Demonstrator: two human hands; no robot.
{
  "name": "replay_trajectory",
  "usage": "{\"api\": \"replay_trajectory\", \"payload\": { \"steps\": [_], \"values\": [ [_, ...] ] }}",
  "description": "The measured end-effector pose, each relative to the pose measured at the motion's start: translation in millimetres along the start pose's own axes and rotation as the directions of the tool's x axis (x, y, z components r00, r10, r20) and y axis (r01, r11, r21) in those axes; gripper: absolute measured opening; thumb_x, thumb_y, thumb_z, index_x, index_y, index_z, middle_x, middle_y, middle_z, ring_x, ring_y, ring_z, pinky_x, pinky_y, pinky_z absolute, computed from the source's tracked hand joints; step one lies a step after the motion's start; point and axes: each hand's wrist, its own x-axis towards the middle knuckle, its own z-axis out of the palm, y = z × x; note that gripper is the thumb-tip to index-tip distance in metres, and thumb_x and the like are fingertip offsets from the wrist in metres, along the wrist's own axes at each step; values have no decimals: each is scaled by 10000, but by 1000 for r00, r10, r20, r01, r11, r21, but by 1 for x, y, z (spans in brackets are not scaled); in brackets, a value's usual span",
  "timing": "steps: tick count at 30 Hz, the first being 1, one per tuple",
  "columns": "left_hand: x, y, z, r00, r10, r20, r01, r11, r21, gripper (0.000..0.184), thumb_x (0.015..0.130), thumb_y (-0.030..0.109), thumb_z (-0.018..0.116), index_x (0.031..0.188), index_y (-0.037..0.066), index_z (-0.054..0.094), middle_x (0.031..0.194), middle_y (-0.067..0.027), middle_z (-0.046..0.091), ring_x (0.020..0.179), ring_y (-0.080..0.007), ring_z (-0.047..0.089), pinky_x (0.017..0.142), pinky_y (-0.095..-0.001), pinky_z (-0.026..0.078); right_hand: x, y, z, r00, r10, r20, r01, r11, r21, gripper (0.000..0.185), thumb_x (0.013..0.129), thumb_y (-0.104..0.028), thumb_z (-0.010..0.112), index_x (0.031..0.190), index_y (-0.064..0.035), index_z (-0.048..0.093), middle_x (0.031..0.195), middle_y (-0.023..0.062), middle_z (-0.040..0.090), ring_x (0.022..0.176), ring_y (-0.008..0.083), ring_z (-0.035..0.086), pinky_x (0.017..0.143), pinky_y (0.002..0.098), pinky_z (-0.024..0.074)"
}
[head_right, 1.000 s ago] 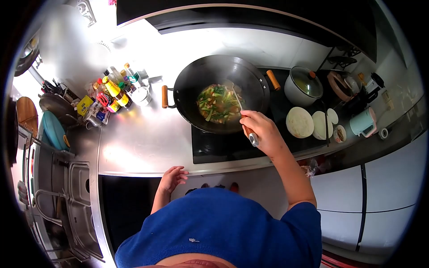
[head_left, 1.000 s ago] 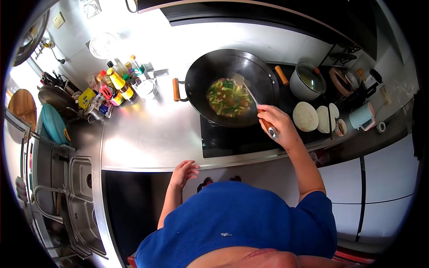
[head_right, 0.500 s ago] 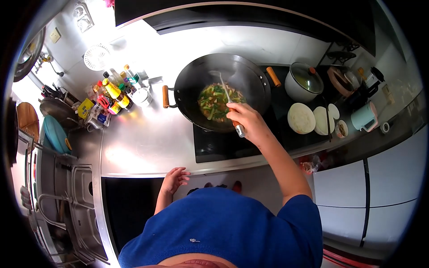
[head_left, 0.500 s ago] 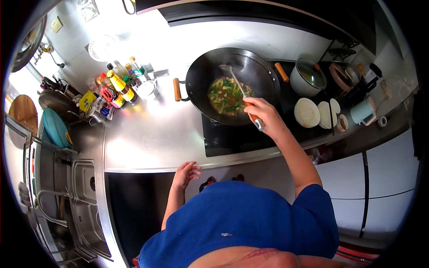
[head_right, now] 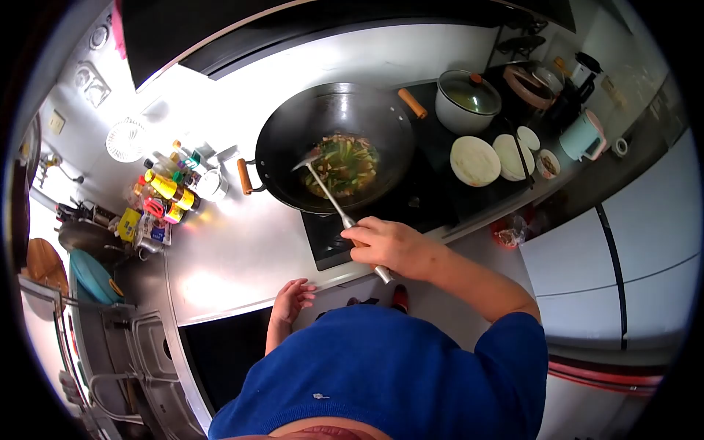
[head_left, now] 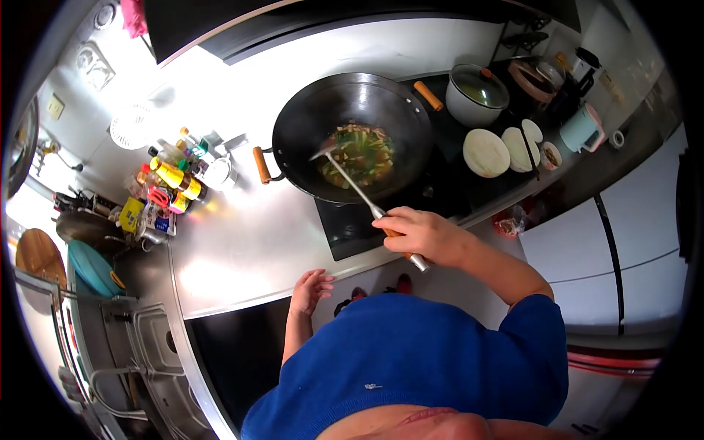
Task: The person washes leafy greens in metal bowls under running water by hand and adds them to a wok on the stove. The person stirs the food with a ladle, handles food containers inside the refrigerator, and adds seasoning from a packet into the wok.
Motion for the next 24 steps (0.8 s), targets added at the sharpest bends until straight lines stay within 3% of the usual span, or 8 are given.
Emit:
{"api": "replay_trajectory", "payload": {
  "steps": [6,11,15,18,21,23,24],
  "values": [
    [6,8,4,1000,1,4,-1,999,34,305,901,194,486,1111,-28,483,938,-178,620,736,-216,621,595,-307,533,-7,-6,-4,1000,25,-6,-26,997,-70,179,601,-20,626,765,-42,555,1081,135,565,929,268,555,722,312,515],
    [5,2,0,999,-29,14,28,999,35,300,906,190,476,1115,-25,481,944,-175,620,739,-218,621,598,-311,532,-11,-25,-16,995,95,-3,-95,993,65,182,607,-8,627,769,-39,550,1080,136,564,923,265,559,716,323,512],
    [5,8,3,999,-21,27,20,999,27,292,912,181,460,1118,-25,477,942,-173,620,743,-219,621,600,-309,531,-11,-23,-14,993,119,-28,-118,992,47,196,606,10,624,782,-36,552,1072,134,564,911,272,567,707,331,508],
    [3,9,5,1000,-10,21,10,1000,28,284,919,175,443,1119,-23,476,942,-168,620,745,-214,620,605,-306,529,-17,-31,-29,948,241,-207,-244,970,11,196,620,24,612,803,-30,566,1038,123,569,875,272,585,693,324,503],
    [3,5,0,1000,-16,16,15,1000,19,282,927,180,437,1120,-21,475,939,-158,621,744,-205,618,610,-297,523,-21,-14,-26,931,243,-274,-257,966,-16,229,629,36,629,847,-22,590,1036,147,582,820,267,590,666,302,493],
    [3,4,-1,999,-28,42,28,999,15,283,931,193,439,1118,-15,478,934,-150,622,741,-194,617,611,-288,518,-21,-7,-22,931,282,-234,-280,959,43,226,642,53,635,850,-22,586,1028,147,587,827,276,597,686,310,497],
    [3,4,-1,999,-21,31,21,1000,3,283,931,193,439,1118,-15,478,934,-150,622,741,-194,617,611,-288,518,-20,-5,-19,913,271,-304,-273,961,36,213,648,60,638,835,-28,583,1021,138,589,839,276,602,694,312,502]
  ]
}}
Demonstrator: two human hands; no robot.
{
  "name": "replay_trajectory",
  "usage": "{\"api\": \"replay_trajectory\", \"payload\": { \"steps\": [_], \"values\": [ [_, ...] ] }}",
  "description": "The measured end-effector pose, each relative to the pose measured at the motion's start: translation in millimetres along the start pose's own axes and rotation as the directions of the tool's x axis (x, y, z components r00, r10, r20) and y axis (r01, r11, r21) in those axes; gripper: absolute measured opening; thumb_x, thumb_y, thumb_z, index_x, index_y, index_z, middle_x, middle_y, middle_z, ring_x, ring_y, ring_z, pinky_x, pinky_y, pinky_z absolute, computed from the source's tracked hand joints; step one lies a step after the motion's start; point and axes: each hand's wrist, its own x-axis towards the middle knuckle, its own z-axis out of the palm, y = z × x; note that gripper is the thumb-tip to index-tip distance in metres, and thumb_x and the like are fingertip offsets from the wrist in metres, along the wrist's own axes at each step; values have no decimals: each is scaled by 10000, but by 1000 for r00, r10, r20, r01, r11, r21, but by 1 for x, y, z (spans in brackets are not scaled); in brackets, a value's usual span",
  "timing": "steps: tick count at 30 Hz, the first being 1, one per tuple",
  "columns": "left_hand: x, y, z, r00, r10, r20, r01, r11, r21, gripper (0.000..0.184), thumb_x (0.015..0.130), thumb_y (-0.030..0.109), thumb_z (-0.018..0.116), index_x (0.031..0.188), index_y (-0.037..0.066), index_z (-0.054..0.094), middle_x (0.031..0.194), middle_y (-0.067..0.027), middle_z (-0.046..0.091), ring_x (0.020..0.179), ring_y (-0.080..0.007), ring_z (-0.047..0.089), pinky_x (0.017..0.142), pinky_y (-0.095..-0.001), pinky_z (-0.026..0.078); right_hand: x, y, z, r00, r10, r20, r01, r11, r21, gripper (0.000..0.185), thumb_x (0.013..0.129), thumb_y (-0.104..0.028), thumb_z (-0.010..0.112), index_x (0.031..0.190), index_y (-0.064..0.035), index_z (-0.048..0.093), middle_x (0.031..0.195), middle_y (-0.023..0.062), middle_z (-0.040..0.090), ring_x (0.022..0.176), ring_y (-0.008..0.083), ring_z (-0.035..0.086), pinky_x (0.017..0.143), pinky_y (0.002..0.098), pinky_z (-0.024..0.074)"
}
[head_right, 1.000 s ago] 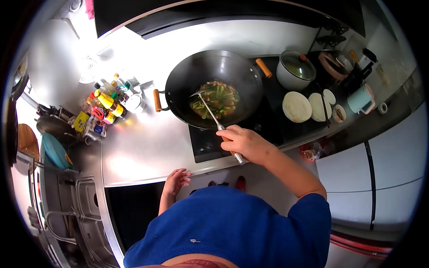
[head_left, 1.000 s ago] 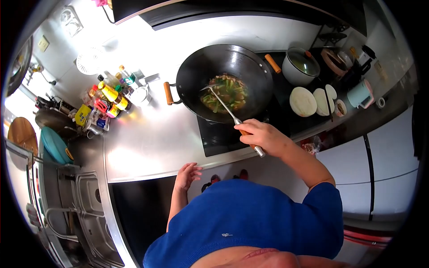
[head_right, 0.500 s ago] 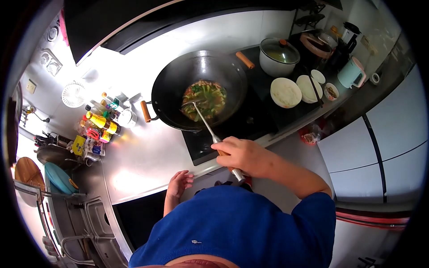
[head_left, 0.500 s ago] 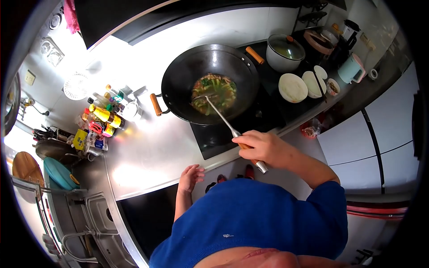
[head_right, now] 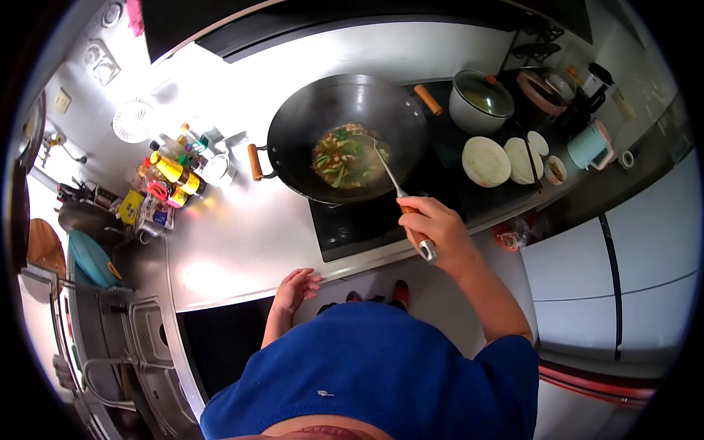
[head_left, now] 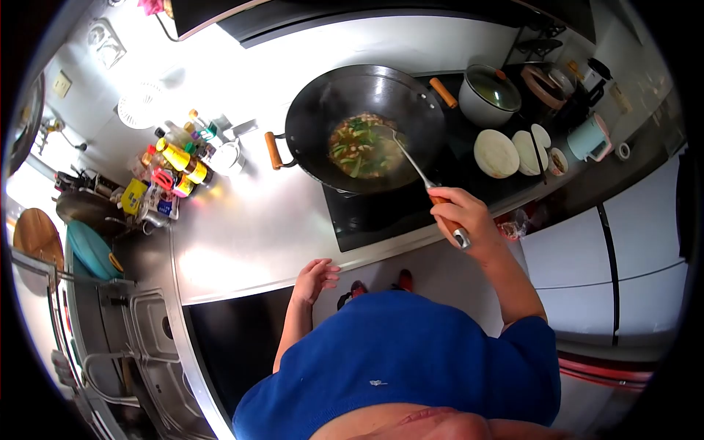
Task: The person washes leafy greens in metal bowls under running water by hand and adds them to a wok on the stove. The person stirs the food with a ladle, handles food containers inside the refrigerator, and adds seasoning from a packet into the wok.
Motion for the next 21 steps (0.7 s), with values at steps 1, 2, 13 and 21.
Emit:
{"api": "replay_trajectory", "payload": {
  "steps": [1,2,13,21],
  "values": [
    [-1,0,0,1000,-1,8,1,1000,0,281,932,195,440,1117,-13,480,935,-148,623,740,-192,617,610,-286,516,0,0,2,997,-4,-73,4,1000,-4,203,653,67,641,819,-34,581,1013,129,591,850,276,606,701,315,507],
    [-1,0,0,1000,-3,18,3,1000,3,279,933,197,441,1116,-10,481,936,-146,624,739,-189,616,608,-284,514,0,0,3,996,-28,-80,23,998,-61,201,669,77,650,821,-31,577,1001,130,596,845,280,612,705,312,509],
    [-2,-4,-12,1000,7,18,-6,1000,-12,279,933,195,440,1115,-13,478,948,-165,621,763,-218,621,634,-310,522,1,-31,-11,999,-41,-36,40,999,-23,218,656,63,646,841,-24,568,1007,144,591,813,280,613,678,318,508],
    [2,2,-6,999,15,47,-16,1000,5,277,931,192,441,1112,-14,479,945,-167,621,752,-214,621,624,-304,524,1,-35,-2,999,-33,-3,33,997,74,227,641,67,662,829,-20,570,977,124,608,801,261,620,655,309,509]
  ]
}}
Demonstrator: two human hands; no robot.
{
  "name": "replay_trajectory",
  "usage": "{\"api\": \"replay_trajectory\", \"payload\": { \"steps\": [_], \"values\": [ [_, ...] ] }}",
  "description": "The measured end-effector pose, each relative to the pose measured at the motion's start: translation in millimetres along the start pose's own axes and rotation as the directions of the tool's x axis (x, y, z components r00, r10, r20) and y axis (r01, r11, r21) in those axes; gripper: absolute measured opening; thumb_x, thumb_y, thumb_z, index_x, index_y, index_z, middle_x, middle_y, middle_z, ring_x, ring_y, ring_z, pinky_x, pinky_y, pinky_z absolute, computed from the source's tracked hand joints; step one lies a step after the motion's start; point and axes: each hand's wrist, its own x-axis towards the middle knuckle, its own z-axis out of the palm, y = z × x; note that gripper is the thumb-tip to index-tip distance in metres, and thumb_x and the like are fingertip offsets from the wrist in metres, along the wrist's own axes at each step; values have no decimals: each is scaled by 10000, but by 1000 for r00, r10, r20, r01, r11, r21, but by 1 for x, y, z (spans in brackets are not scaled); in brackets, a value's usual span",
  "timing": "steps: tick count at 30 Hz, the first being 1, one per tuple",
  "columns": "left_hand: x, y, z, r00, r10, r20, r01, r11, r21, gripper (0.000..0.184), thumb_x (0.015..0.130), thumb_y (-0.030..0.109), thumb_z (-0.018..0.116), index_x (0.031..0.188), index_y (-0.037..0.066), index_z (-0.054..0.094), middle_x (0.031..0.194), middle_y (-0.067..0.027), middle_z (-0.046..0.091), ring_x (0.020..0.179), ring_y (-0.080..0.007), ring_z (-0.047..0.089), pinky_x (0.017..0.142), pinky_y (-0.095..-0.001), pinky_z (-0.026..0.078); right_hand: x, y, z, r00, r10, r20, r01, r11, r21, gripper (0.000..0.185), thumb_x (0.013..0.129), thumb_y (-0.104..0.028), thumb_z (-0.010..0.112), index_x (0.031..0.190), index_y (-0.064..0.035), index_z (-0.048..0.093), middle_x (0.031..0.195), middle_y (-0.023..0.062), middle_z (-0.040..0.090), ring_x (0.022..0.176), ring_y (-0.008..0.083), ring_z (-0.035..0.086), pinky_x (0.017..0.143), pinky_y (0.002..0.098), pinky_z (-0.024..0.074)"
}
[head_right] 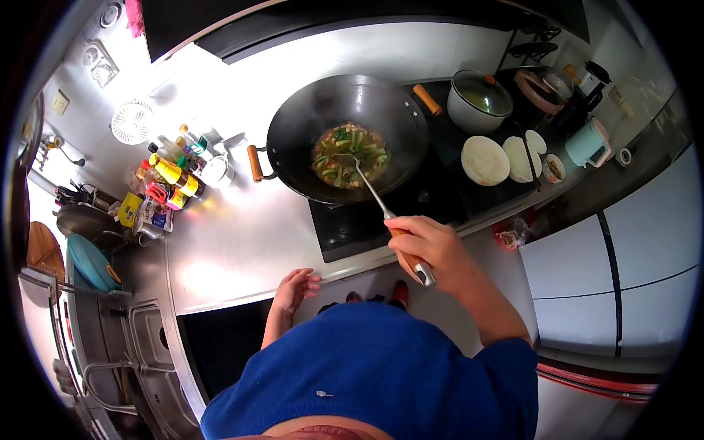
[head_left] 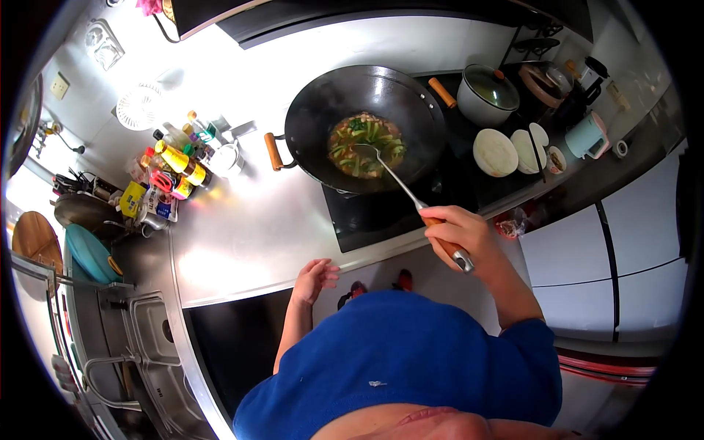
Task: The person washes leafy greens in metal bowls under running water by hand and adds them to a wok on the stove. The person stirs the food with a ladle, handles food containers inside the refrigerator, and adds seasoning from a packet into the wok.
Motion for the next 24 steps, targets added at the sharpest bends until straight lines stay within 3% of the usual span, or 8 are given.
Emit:
{"api": "replay_trajectory", "payload": {
  "steps": [6,9,12,16,24],
  "values": [
    [0,1,-4,999,-25,-25,25,1000,8,278,933,185,432,1118,-17,479,936,-161,621,742,-206,621,609,-301,527,9,-28,-29,998,28,50,-29,1000,4,211,637,61,675,804,-29,582,945,113,616,781,237,631,655,295,513],
    [-1,1,-4,1000,-28,-14,28,1000,8,274,933,186,432,1115,-13,483,931,-157,623,741,-201,620,603,-299,527,5,-4,-7,995,41,89,-42,999,8,201,643,65,678,795,-28,587,941,111,614,761,235,635,652,293,518],
    [3,3,-4,1000,-2,0,2,1000,2,277,931,190,436,1117,-10,485,935,-155,623,739,-198,621,598,-296,527,10,-15,-7,998,53,-19,-52,998,25,195,656,64,668,803,-30,580,944,114,608,774,242,629,653,301,516],
    [3,1,-7,1000,-24,-6,24,1000,10,284,930,193,438,1119,-14,483,933,-156,622,739,-198,619,600,-297,527,15,-19,-3,998,53,-21,-52,996,69,200,663,61,663,813,-35,571,966,116,602,784,249,622,657,307,513],
    [5,0,-8,999,-38,-2,38,999,33,289,924,189,441,1111,-27,481,935,-176,617,749,-216,614,602,-310,524,18,-10,20,999,-39,26,38,999,20,171,647,5,636,795,-33,560,1016,129,588,833,268,600,680,321,502]
  ]
}}
